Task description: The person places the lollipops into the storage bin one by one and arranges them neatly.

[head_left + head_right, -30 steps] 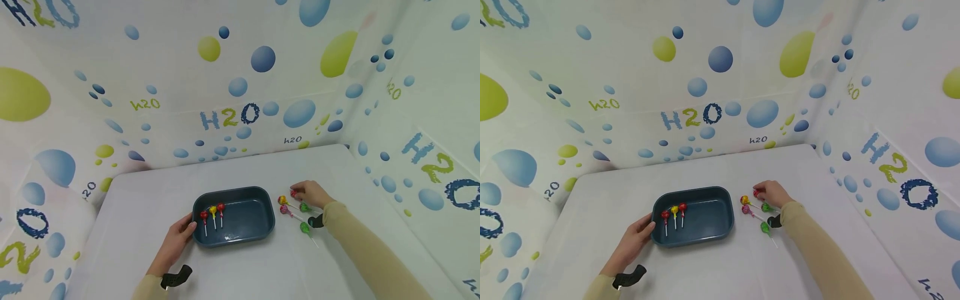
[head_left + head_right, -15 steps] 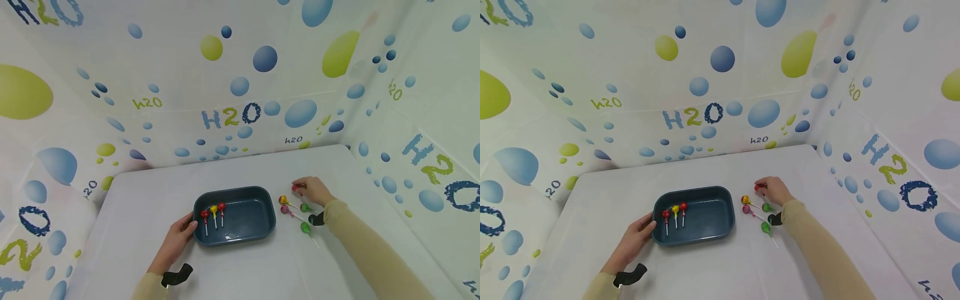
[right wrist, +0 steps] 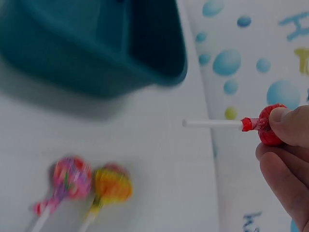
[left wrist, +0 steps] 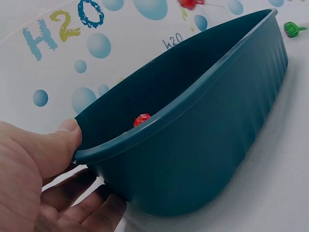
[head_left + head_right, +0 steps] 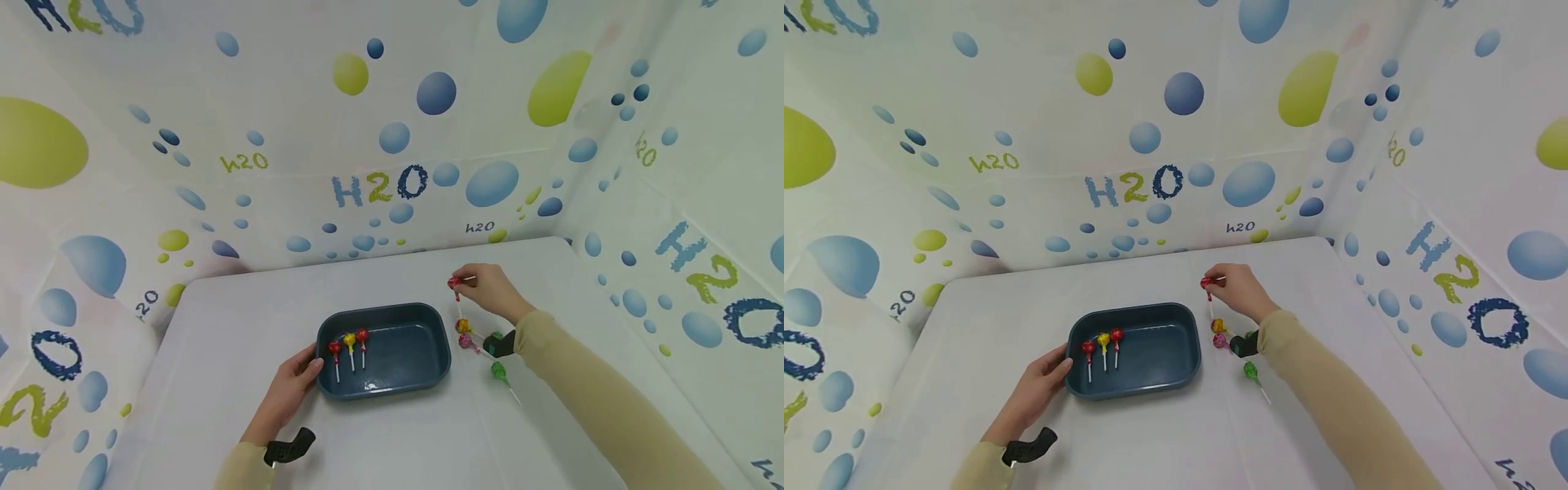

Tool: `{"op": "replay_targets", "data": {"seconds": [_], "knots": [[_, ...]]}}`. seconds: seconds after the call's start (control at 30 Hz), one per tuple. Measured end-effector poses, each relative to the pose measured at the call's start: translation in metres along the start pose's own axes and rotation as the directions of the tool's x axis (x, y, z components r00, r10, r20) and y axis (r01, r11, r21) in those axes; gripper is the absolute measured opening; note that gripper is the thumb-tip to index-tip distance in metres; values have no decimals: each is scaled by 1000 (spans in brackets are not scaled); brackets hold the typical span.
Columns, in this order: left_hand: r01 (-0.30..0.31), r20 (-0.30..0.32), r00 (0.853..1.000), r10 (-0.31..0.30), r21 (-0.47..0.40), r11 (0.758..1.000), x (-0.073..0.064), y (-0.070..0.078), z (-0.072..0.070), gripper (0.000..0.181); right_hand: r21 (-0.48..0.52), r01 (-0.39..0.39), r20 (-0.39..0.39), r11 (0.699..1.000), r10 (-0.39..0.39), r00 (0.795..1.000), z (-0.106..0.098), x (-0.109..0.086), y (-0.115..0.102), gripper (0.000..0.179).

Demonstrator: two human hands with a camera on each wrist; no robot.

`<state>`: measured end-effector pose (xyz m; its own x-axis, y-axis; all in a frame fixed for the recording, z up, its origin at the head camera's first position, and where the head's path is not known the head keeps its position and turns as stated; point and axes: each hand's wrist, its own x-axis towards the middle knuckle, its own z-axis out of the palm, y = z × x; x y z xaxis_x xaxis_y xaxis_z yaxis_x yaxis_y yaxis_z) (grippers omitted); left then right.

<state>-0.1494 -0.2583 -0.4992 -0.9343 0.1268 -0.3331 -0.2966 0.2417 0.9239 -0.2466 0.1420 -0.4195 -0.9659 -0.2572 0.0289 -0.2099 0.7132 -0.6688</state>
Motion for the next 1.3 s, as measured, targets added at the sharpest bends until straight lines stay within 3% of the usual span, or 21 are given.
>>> {"op": "replay_targets", "data": {"seconds": [0.2,0.33,0.47,0.63,0.8,1.07,1.3], "knots": [[-6,4,1000,6,-17,1000,0,0,-1,59,3,47,70,999,-47,996,15,14,-44,21],[-12,0,1000,12,-20,1000,1,-1,-1,58,-76,88,151,993,-76,986,36,24,-68,18],[-20,1,1000,20,-23,1000,2,-1,-1,58,-183,164,250,969,-115,961,60,34,-83,12],[-24,5,1000,24,-48,999,4,-2,1,57,-292,224,377,930,-103,920,88,41,-91,10],[-27,0,1000,27,-52,998,5,-1,0,57,-366,273,451,890,-87,888,109,46,-96,12],[-37,-27,999,37,-12,999,5,0,-2,56,-434,295,493,851,-50,869,129,54,-96,12],[-23,-42,999,23,15,1000,4,1,0,57,-447,315,522,837,-42,852,137,53,-99,15]]}}
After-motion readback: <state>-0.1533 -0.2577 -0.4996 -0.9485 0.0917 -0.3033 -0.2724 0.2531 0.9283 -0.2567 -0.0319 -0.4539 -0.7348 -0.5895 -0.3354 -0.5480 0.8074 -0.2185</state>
